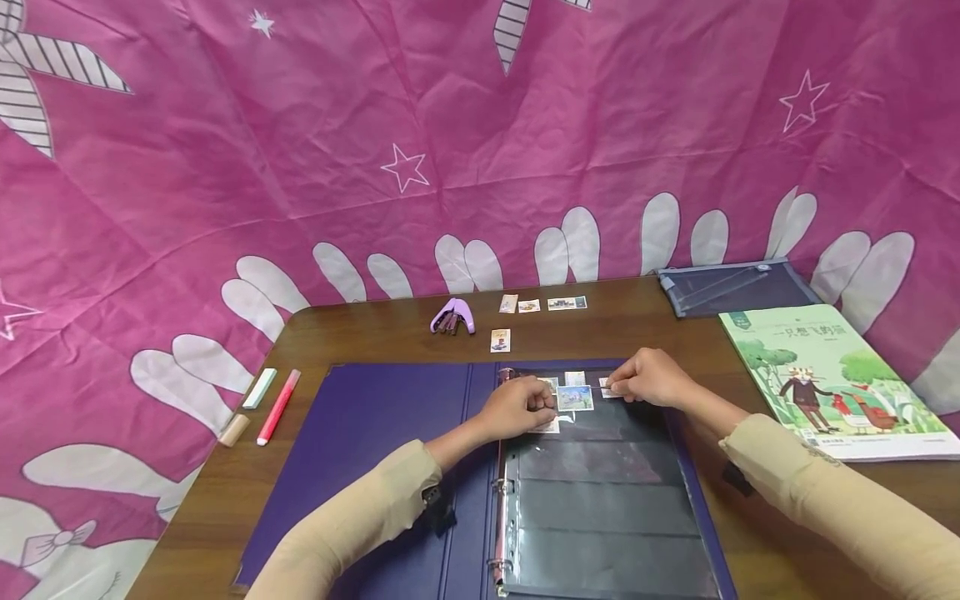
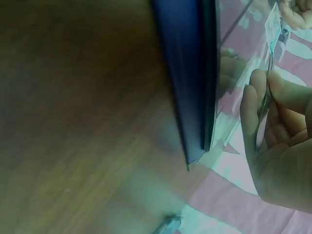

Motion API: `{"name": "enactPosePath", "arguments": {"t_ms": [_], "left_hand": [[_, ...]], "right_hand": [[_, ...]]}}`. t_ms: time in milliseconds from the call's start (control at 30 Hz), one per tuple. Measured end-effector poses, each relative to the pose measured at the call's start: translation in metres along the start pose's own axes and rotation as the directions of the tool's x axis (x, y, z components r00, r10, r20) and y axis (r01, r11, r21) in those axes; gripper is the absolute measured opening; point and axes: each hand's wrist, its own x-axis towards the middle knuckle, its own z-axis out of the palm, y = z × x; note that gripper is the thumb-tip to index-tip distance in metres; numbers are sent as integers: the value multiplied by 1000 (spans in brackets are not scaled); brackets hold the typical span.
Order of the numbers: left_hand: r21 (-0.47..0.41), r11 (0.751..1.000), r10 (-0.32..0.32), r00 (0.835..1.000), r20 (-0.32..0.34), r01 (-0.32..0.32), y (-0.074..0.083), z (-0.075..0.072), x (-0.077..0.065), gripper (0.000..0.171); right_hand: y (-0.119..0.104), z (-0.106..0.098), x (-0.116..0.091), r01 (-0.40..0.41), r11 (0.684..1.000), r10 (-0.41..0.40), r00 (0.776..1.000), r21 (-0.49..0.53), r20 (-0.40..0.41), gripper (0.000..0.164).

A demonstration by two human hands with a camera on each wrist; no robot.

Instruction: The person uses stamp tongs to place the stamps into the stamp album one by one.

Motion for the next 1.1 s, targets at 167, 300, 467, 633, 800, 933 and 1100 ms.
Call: {"name": "enactPosePath", "arguments": {"t_ms": [167,300,467,633,800,933,1100], "left_hand": [[-6,1000,-13,1000,5,13,1,-1,1,11],[-12,1000,-10,1000,7,10,1,-2,2,11],[-14,1000,-14,1000,5,14,1,-2,1,7],[-5,1000,-13,1000,-4,13,1,-1,1,5],[-12,1000,-13,1000,-8,13,1,0,2,6],[-18,1000,-16,1000,-4,15,1,1,2,6],[-36,999,-15,1000,-7,14,0,1,1,6]], "right_hand": [[3,-1,-7,2,1000,-2,1000,-11,13,18],[9,-3,-7,31,999,-31,999,12,39,16],[11,-7,-6,64,996,-69,994,62,82,16],[6,-9,-3,13,999,-19,990,43,140,19],[3,-11,0,14,999,-21,984,37,177,18],[6,-11,4,27,999,-31,982,27,188,15],[8,-11,7,47,999,-42,984,-27,175,11]]}}
